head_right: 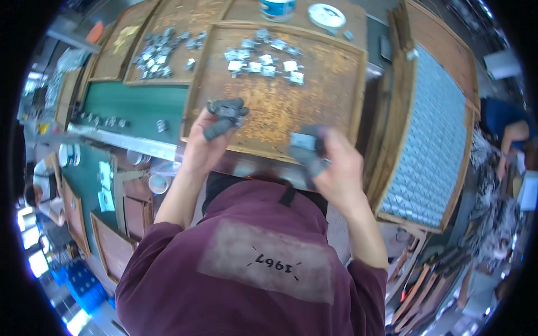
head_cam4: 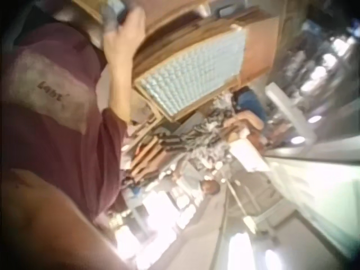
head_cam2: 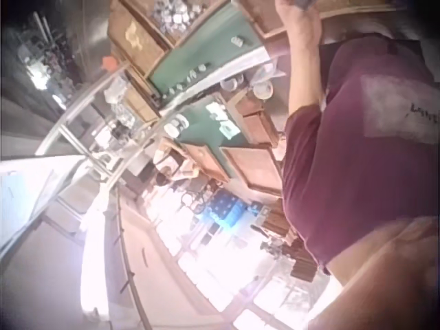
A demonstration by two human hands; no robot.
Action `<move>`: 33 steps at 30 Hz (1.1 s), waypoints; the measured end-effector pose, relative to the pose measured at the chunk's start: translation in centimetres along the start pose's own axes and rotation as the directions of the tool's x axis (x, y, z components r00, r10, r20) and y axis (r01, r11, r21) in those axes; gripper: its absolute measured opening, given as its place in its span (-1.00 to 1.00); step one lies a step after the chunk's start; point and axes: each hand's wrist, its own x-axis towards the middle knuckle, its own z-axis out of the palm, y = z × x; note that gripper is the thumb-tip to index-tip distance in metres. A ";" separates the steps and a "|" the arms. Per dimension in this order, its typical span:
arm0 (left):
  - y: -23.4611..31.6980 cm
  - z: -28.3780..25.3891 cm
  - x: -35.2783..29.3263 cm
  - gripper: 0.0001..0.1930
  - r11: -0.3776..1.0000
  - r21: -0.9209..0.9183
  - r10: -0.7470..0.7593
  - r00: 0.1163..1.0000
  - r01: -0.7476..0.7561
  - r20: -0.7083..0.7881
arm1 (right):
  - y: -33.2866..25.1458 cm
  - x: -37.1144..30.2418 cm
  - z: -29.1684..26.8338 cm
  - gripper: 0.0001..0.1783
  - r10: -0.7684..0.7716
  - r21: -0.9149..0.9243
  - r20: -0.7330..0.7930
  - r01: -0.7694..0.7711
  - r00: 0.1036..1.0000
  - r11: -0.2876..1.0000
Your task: The person is sorting metallic electronic components from a bulk tray into a partitioned storage tray.
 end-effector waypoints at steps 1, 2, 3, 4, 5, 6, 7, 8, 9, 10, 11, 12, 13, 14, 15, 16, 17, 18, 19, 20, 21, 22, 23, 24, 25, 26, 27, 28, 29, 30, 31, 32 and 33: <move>-1.1 1.0 -0.3 -0.61 0.995 0.094 -0.032 0.997 0.025 0.075 | -0.9 0.2 0.1 -0.61 -0.162 -0.222 -0.002 0.157 0.987 0.962; -2.0 2.0 -0.4 -0.61 0.995 0.084 -0.059 0.993 0.051 0.098 | -0.7 0.2 0.2 -0.57 -0.249 -0.282 -0.009 0.236 0.969 0.930; -2.9 2.9 -0.5 -0.59 0.980 0.198 -0.041 0.984 0.006 0.174 | -0.7 -0.1 0.1 -0.57 -0.214 -0.253 -0.032 0.200 0.976 0.947; -3.3 3.6 -0.7 -0.58 0.950 0.308 -0.025 0.968 -0.054 0.248 | -0.5 -0.4 0.1 -0.57 -0.184 -0.216 -0.053 0.168 0.982 0.962; -3.1 4.6 -1.1 -0.57 0.961 0.274 -0.105 0.964 0.036 0.243 | -0.3 -0.8 -0.3 -0.57 -0.166 -0.227 -0.068 0.147 0.984 0.963; -3.3 5.1 -1.0 -0.57 0.961 0.272 -0.123 0.959 0.051 0.256 | 0.0 -1.1 -0.7 -0.58 -0.183 -0.242 -0.088 0.157 0.979 0.957; -3.6 5.3 -0.9 -0.58 0.959 0.276 -0.147 0.953 0.071 0.266 | 0.2 -1.4 -1.0 -0.58 -0.204 -0.256 -0.103 0.172 0.974 0.951; -3.8 5.6 -0.8 -0.59 0.955 0.281 -0.170 0.946 0.090 0.275 | 0.2 -1.7 -1.3 -0.58 -0.194 -0.261 -0.110 0.160 0.975 0.952; -4.0 5.9 -0.7 -0.59 0.955 0.280 -0.180 0.943 0.098 0.281 | 0.1 -1.8 -1.6 -0.61 -0.238 -0.249 -0.129 0.201 0.963 0.947; -4.1 6.2 -0.6 -0.59 0.956 0.273 -0.187 0.938 0.106 0.291 | 0.0 -1.9 -1.8 -0.63 -0.283 -0.236 -0.148 0.244 0.948 0.941; -4.2 6.4 -0.6 -0.60 0.958 0.265 -0.194 0.934 0.114 0.299 | 0.2 -2.1 -1.8 -0.63 -0.278 -0.237 -0.152 0.238 0.949 0.942; -4.2 6.7 -0.6 -0.60 0.956 0.267 -0.199 0.933 0.118 0.301 | 0.3 -2.2 -1.8 -0.66 -0.275 -0.253 -0.154 0.232 0.949 0.939; -4.3 7.0 -0.7 -0.60 0.947 0.293 -0.225 0.923 0.131 0.311 | 0.4 -2.3 -1.9 -0.68 -0.274 -0.268 -0.156 0.226 0.949 0.937; -4.4 7.3 -0.9 -0.60 0.937 0.320 -0.249 0.914 0.143 0.321 | 0.7 -2.4 -2.0 -0.68 -0.271 -0.267 -0.159 0.223 0.950 0.938; -4.7 7.5 -1.0 -0.60 0.935 0.322 -0.253 0.913 0.146 0.321 | 1.0 -2.6 -2.2 -0.65 -0.279 -0.298 -0.136 0.230 0.951 0.926; -5.1 7.7 -1.1 -0.58 0.917 0.385 -0.236 0.919 0.103 0.316 | 1.4 -2.8 -2.3 -0.61 -0.288 -0.328 -0.112 0.239 0.951 0.914; -5.5 7.9 -1.2 -0.57 0.893 0.446 -0.218 0.925 0.060 0.313 | 1.7 -2.7 -2.3 -0.61 -0.287 -0.326 -0.113 0.237 0.951 0.915; -6.0 8.2 -1.3 -0.57 0.892 0.448 -0.219 0.925 0.061 0.311 | 2.1 -2.5 -2.2 -0.61 -0.321 -0.395 -0.096 0.260 0.942 0.881; -6.5 8.5 -1.3 -0.55 0.873 0.488 -0.176 0.928 -0.008 0.328 | 2.4 -2.4 -2.2 -0.61 -0.352 -0.465 -0.079 0.278 0.933 0.841; -6.9 8.6 -1.3 -0.54 0.847 0.526 -0.132 0.928 -0.076 0.347 | 2.8 -2.4 -2.0 -0.61 -0.350 -0.465 -0.083 0.275 0.933 0.842; -7.2 8.5 -1.1 -0.49 0.832 0.542 -0.105 0.925 -0.119 0.364 | 3.1 -2.4 -1.6 -0.63 -0.374 -0.494 -0.105 0.278 0.922 0.824; -7.3 8.6 -1.1 -0.49 0.832 0.543 -0.107 0.925 -0.117 0.363 | 3.3 -2.4 -1.3 -0.64 -0.397 -0.521 -0.123 0.281 0.909 0.806; -7.4 8.8 -1.1 -0.46 0.806 0.578 -0.090 0.936 -0.132 0.339 | 3.2 -2.3 -1.1 -0.64 -0.395 -0.520 -0.124 0.280 0.910 0.807; -7.5 9.0 -1.1 -0.42 0.777 0.612 -0.071 0.946 -0.146 0.316 | 3.0 -2.3 -1.0 -0.64 -0.385 -0.510 -0.154 0.261 0.910 0.820; -7.2 9.3 -1.1 -0.42 0.776 0.614 -0.076 0.945 -0.144 0.317 | 2.9 -2.3 -0.9 -0.65 -0.374 -0.499 -0.187 0.240 0.909 0.833; -6.8 9.7 -1.3 -0.39 0.595 0.739 -0.007 0.917 -0.317 0.399 | 2.8 -2.4 -0.9 -0.65 -0.370 -0.498 -0.191 0.235 0.909 0.835; -6.6 9.9 -1.3 -0.34 0.369 0.803 0.036 0.870 -0.469 0.492 | 2.5 -2.7 -1.1 -0.63 -0.304 -0.446 -0.180 0.198 0.935 0.873; -7.0 9.7 -1.2 -0.34 0.368 0.804 0.032 0.870 -0.467 0.491 | 2.2 -2.8 -1.2 -0.61 -0.240 -0.393 -0.162 0.160 0.957 0.905; -7.6 9.4 -0.9 -0.29 0.309 0.775 0.094 0.828 -0.552 0.552 | 1.8 -2.8 -1.5 -0.61 -0.236 -0.391 -0.164 0.157 0.958 0.907; -7.9 9.1 -0.6 -0.25 0.245 0.738 0.151 0.777 -0.628 0.611 | 1.4 -2.8 -1.9 -0.54 -0.104 -0.277 -0.127 0.065 0.986 0.959; -8.0 9.3 -0.3 -0.27 0.304 0.712 0.152 0.770 -0.633 0.619 | 1.2 -2.8 -2.4 -0.45 0.028 -0.167 -0.077 -0.041 0.997 0.985; -8.0 9.2 -0.1 -0.27 0.309 0.711 0.146 0.770 -0.632 0.621 | 1.3 -2.7 -2.7 -0.45 0.035 -0.167 -0.081 -0.048 0.996 0.985; -8.1 9.1 0.1 -0.27 0.387 0.676 0.114 0.760 -0.627 0.640 | 1.7 -2.3 -3.2 -0.39 0.107 -0.061 0.026 -0.106 0.994 0.993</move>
